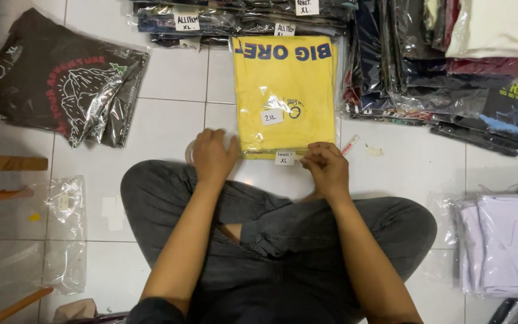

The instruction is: The person sits on the floor and labels packaged yellow t-shirts. They write on small white paper tags with a marker, then use clear tape to attach the tags to the plastic packaging. The person handles the shirts, tags, tape, and marker throughout the process.

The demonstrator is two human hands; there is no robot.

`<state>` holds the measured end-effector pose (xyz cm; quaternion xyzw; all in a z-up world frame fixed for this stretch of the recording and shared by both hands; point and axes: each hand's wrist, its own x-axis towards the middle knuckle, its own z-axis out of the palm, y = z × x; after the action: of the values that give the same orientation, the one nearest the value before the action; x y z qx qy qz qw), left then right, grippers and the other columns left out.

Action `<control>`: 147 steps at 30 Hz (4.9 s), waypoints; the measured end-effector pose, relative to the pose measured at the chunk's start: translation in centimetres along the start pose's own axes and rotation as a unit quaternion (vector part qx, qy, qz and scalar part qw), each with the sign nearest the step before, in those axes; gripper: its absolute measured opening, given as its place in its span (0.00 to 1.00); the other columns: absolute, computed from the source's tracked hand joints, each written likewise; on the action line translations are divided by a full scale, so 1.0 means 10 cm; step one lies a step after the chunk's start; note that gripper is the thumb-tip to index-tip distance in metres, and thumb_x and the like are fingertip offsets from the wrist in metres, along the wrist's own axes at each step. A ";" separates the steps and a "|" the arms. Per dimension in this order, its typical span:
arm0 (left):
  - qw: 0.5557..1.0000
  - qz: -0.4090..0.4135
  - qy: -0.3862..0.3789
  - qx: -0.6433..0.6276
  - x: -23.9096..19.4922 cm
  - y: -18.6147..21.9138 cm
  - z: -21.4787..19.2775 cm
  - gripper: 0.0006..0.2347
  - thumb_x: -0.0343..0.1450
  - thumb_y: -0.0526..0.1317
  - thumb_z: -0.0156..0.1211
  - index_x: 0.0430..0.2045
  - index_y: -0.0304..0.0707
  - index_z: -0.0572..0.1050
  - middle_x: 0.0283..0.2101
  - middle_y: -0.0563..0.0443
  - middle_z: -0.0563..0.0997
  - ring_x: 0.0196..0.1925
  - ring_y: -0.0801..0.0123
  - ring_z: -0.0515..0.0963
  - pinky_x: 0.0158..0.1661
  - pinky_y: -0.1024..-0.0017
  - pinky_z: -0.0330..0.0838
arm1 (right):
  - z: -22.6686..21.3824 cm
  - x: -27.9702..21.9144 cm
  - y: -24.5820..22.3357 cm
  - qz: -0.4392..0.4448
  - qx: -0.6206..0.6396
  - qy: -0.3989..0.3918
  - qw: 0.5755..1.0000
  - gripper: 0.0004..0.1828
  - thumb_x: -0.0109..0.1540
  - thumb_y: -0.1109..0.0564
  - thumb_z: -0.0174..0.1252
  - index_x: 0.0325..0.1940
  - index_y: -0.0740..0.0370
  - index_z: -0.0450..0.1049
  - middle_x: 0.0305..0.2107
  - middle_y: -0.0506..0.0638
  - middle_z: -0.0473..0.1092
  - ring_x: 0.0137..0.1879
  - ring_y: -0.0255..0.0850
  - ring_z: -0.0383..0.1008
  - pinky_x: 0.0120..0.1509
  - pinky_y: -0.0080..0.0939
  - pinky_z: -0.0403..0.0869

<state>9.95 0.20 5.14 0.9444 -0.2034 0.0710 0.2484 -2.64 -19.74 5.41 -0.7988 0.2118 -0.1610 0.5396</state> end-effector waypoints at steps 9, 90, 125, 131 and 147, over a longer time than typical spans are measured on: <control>0.960 0.170 -0.220 -0.044 0.10 0.38 0.05 0.21 0.67 0.46 0.47 0.51 0.33 0.62 0.57 0.42 0.61 0.60 0.54 0.57 0.59 0.60 0.43 | -0.01 0.05 0.10 0.152 -0.061 -0.012 0.986 0.05 0.51 0.59 0.61 0.29 0.52 0.73 0.19 0.45 0.65 0.24 0.35 0.68 0.25 0.31 0.69; 0.911 -0.036 -0.025 -0.411 0.12 0.33 0.50 0.14 0.58 0.35 0.63 0.33 0.29 0.70 0.22 0.49 0.64 0.27 0.66 0.65 0.33 0.70 0.62 | 0.39 0.47 0.09 0.061 0.072 -0.046 0.994 0.24 0.50 0.64 0.61 0.48 0.58 0.63 0.23 0.50 0.69 0.29 0.35 0.67 0.36 0.32 0.69; 0.836 -0.330 -0.108 -0.425 -0.13 -0.11 0.79 0.13 0.56 0.35 0.63 0.30 0.31 0.70 0.25 0.51 0.72 0.25 0.68 0.75 0.25 0.76 0.72 | 0.23 0.21 0.72 0.186 -0.017 0.148 0.971 0.34 0.47 0.59 0.65 0.54 0.61 0.58 0.31 0.50 0.66 0.35 0.37 0.71 0.38 0.31 0.74; 0.837 -0.310 -0.097 -0.441 -0.14 -0.28 1.05 0.14 0.55 0.32 0.63 0.30 0.27 0.68 0.22 0.50 0.68 0.23 0.67 0.73 0.22 0.75 0.70 | 0.36 0.22 0.47 0.161 -0.076 0.104 0.978 0.35 0.47 0.58 0.64 0.55 0.59 0.56 0.33 0.51 0.65 0.35 0.40 0.71 0.40 0.36 0.72; 0.988 -0.047 0.007 -0.149 -0.15 0.39 0.54 0.20 0.57 0.37 0.60 0.42 0.34 0.66 0.41 0.41 0.63 0.46 0.49 0.63 0.45 0.57 0.58 | 0.41 0.22 0.03 0.239 -0.206 0.082 0.945 0.38 0.44 0.34 0.60 0.52 0.50 0.60 0.37 0.48 0.61 0.44 0.45 0.68 0.46 0.48 0.68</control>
<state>7.15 -5.04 1.81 0.9049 -0.1650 0.0344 0.3907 1.20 -17.77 3.67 -0.8027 0.4684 -0.0452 0.3663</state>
